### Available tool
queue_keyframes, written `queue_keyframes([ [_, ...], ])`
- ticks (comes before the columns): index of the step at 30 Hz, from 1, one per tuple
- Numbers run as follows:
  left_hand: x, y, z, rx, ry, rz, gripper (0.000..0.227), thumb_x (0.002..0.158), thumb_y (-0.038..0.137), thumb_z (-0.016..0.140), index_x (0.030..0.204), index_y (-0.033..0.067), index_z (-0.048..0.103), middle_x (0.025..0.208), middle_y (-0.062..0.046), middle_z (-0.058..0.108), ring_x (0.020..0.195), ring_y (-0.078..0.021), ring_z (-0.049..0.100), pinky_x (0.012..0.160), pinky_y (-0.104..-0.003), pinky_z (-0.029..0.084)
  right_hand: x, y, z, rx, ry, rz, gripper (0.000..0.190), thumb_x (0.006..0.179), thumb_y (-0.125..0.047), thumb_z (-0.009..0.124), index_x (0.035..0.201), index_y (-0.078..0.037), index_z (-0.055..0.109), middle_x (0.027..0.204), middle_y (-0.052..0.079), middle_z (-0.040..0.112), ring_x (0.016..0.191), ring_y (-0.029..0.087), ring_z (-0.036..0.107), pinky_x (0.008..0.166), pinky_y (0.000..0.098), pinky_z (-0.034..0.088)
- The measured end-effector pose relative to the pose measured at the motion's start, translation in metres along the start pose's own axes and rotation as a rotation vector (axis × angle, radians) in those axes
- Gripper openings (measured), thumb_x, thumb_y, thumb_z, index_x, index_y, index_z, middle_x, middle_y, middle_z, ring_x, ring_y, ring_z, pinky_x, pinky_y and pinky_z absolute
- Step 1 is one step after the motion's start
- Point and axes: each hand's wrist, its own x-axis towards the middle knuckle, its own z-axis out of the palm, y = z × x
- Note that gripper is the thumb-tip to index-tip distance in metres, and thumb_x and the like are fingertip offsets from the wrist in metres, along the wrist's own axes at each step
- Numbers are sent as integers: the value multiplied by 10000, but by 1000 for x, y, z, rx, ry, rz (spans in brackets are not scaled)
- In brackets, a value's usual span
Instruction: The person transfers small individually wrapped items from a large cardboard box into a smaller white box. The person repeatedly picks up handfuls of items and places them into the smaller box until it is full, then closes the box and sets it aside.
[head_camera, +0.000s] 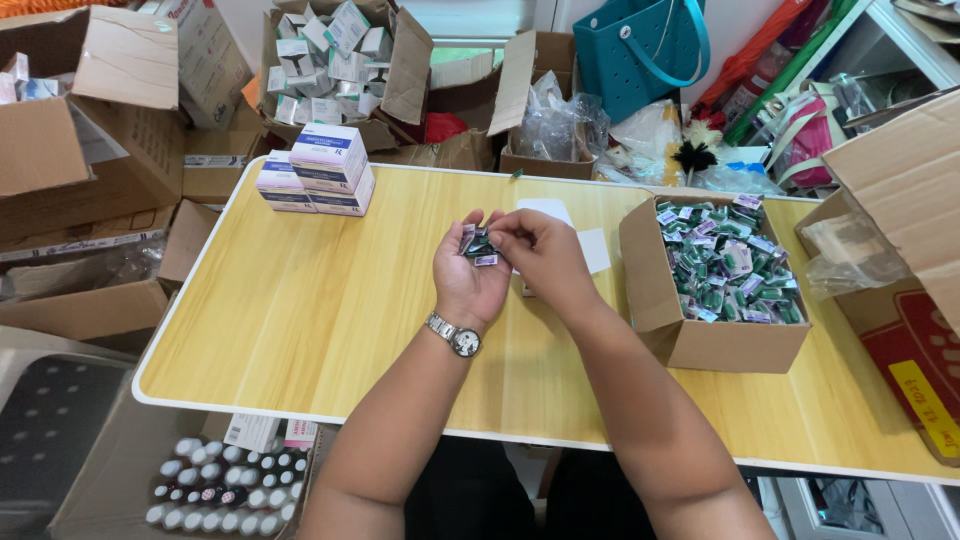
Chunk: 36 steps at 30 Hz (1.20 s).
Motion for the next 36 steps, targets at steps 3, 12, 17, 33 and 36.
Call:
queue_keyframes([
  [3, -2, 2, 3, -43, -80, -10, 387, 1103, 345, 362, 1230, 31, 550, 1248, -235, 612, 1156, -349, 589, 1036, -497, 497, 5, 4, -7, 55, 18, 92, 149, 926, -112, 741, 1019, 5, 742, 855, 2, 722, 744, 46, 608, 649, 215, 497],
  [12, -14, 8, 25, -43, -233, -89, 450, 1091, 287, 308, 1400, 30, 510, 1478, -269, 502, 1389, -435, 480, 1167, -529, 422, -1, -26, -46, -906, 113, 255, 180, 821, -297, 818, 887, -133, 788, 826, 95, 735, 760, 253, 687, 691, 394, 533],
  [17, -17, 3, 26, -8, -281, -121, 447, 1077, 249, 334, 1440, 34, 483, 1494, -255, 483, 1379, -429, 485, 1172, -517, 424, -4, -37, -38, -938, 214, 19, 138, 914, -259, 758, 998, -162, 809, 982, 130, 694, 931, 323, 671, 803, 452, 535],
  [33, -3, -9, 3, 133, -120, -113, 382, 1104, 297, 375, 1317, 13, 518, 1177, -170, 617, 1083, -258, 641, 1012, -440, 541, 11, 6, -19, -130, 99, 65, 120, 918, -57, 721, 1023, -1, 738, 908, 104, 796, 802, 155, 739, 714, 278, 585],
  [36, -6, -7, 6, 185, -101, -152, 396, 1083, 276, 352, 1309, 6, 534, 1175, -147, 646, 1077, -241, 656, 991, -419, 535, 13, 4, -26, -122, 79, 163, 146, 917, -76, 747, 1033, 13, 744, 874, 118, 772, 755, 127, 693, 658, 281, 555],
])
